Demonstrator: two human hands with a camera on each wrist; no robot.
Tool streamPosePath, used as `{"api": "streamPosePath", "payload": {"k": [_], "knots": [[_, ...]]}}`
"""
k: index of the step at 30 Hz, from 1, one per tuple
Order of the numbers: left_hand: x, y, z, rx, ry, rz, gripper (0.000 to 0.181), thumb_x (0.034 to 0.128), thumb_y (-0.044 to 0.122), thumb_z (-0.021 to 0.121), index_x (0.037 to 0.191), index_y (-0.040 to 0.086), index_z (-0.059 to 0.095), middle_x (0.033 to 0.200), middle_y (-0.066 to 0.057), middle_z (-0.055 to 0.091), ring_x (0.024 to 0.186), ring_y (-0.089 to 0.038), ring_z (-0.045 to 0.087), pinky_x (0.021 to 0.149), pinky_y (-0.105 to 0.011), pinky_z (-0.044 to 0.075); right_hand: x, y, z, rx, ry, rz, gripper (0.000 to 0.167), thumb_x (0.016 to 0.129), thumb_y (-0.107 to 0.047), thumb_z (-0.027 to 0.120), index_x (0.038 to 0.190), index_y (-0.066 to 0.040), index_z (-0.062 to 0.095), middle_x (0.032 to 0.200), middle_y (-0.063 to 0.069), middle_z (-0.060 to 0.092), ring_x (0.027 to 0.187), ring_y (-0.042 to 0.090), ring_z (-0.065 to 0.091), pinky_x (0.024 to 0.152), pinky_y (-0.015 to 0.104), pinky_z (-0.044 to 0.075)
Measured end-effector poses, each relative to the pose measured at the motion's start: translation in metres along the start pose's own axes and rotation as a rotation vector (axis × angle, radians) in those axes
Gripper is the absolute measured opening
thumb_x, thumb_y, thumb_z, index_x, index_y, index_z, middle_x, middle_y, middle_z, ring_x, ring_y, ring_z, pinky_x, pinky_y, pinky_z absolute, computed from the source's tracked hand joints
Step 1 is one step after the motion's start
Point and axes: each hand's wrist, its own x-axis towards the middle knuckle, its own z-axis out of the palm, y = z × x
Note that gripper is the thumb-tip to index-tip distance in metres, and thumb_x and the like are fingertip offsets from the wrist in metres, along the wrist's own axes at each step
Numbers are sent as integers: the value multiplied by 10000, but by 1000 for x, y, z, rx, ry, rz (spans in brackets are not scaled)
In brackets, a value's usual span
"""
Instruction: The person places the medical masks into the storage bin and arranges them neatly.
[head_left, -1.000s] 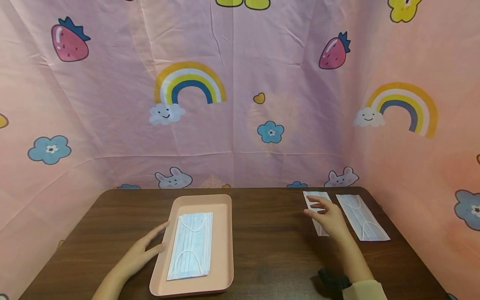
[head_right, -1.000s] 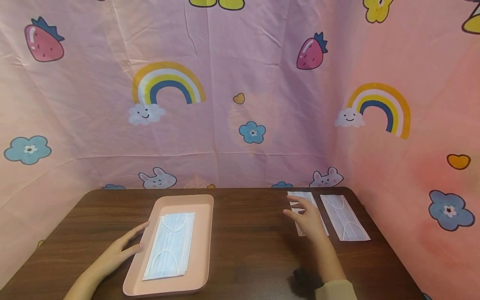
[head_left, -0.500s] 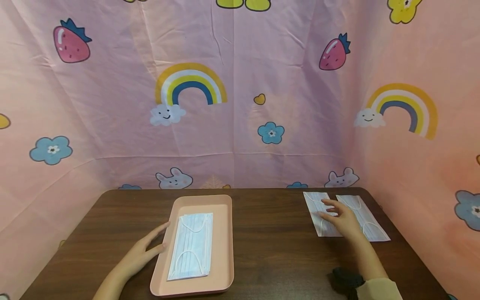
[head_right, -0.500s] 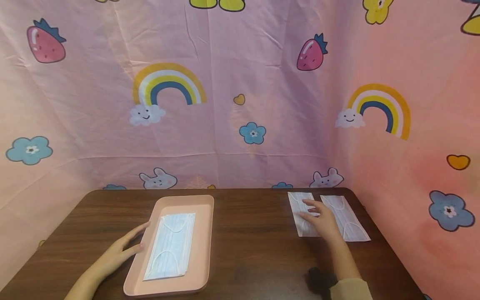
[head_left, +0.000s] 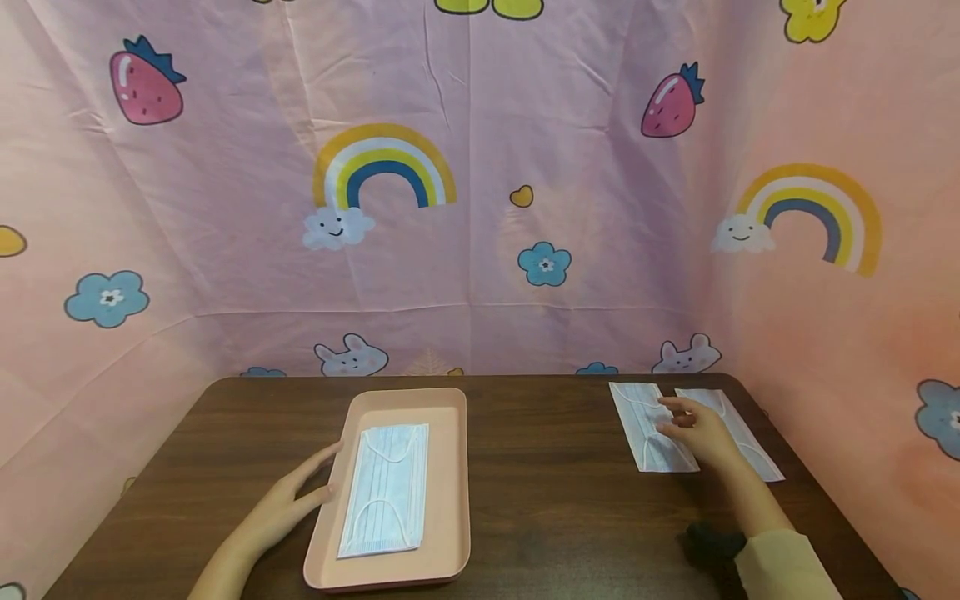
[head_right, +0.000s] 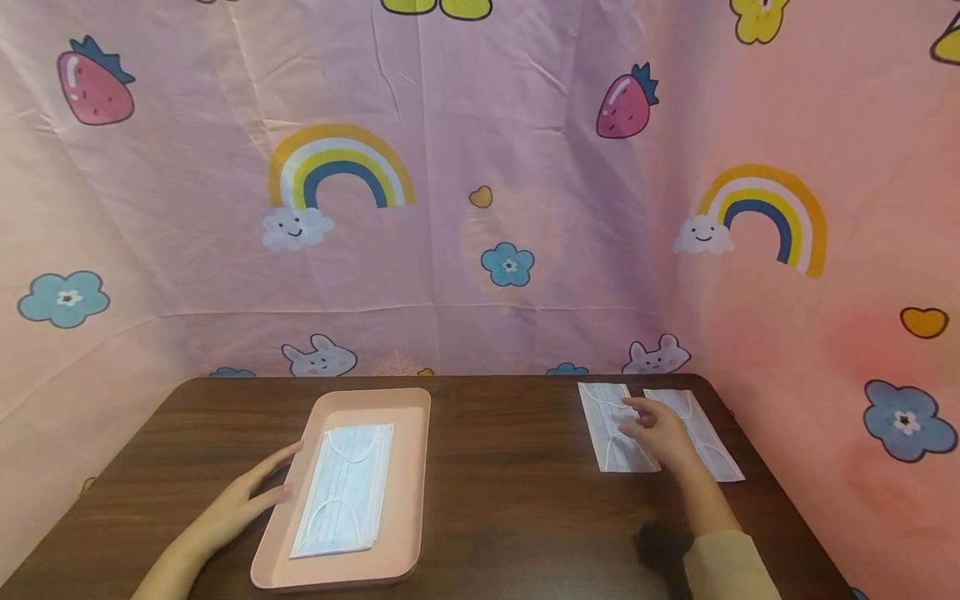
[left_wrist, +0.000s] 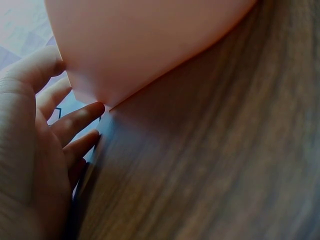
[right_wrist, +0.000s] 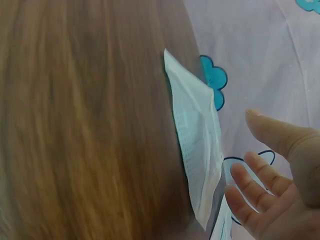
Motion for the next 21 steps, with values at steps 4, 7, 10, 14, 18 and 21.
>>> {"api": "streamPosePath", "payload": {"k": [4,7,10,14,18,21], "knots": [[0,1,0,3,1,-2,581,934,253,625,1464,177,399,1434,-215,417,1301,-444,345,963,-688,255,2,2,-2,-11,-22,21,499,836,-139,751,1274,18,573,1203,309,561,972,388,596,708,399,514],[-1,1,-1,5,2,1,581,934,247,625,1464,171,399,1432,-216,419,1297,-450,348,962,-689,257,4,4,-4,-16,-41,20,506,835,-111,746,1281,37,560,1198,308,559,955,370,596,701,383,513],[-1,1,-1,3,3,2,580,934,243,624,1464,171,399,1429,-212,425,1296,-446,349,963,-685,259,5,4,-5,-30,-49,18,504,832,-85,740,1279,51,553,1194,318,554,945,387,598,700,403,519],[0,0,-1,0,1,3,580,935,241,622,1465,175,396,1426,-209,429,1296,-437,350,962,-683,261,6,5,-6,-73,-54,22,498,822,-90,747,1258,60,560,1168,318,561,916,395,592,696,444,509],[0,-1,-1,5,2,4,582,934,243,624,1465,173,397,1420,-215,434,1294,-438,353,964,-682,262,9,9,-6,-112,-67,25,496,811,-92,756,1242,66,565,1142,304,570,870,345,580,680,431,486],[0,-1,0,3,4,3,580,933,244,625,1463,171,400,1418,-218,434,1297,-442,349,968,-685,254,12,12,-5,-136,-72,28,494,805,-82,757,1236,68,568,1128,298,575,841,312,567,691,428,472]]}}
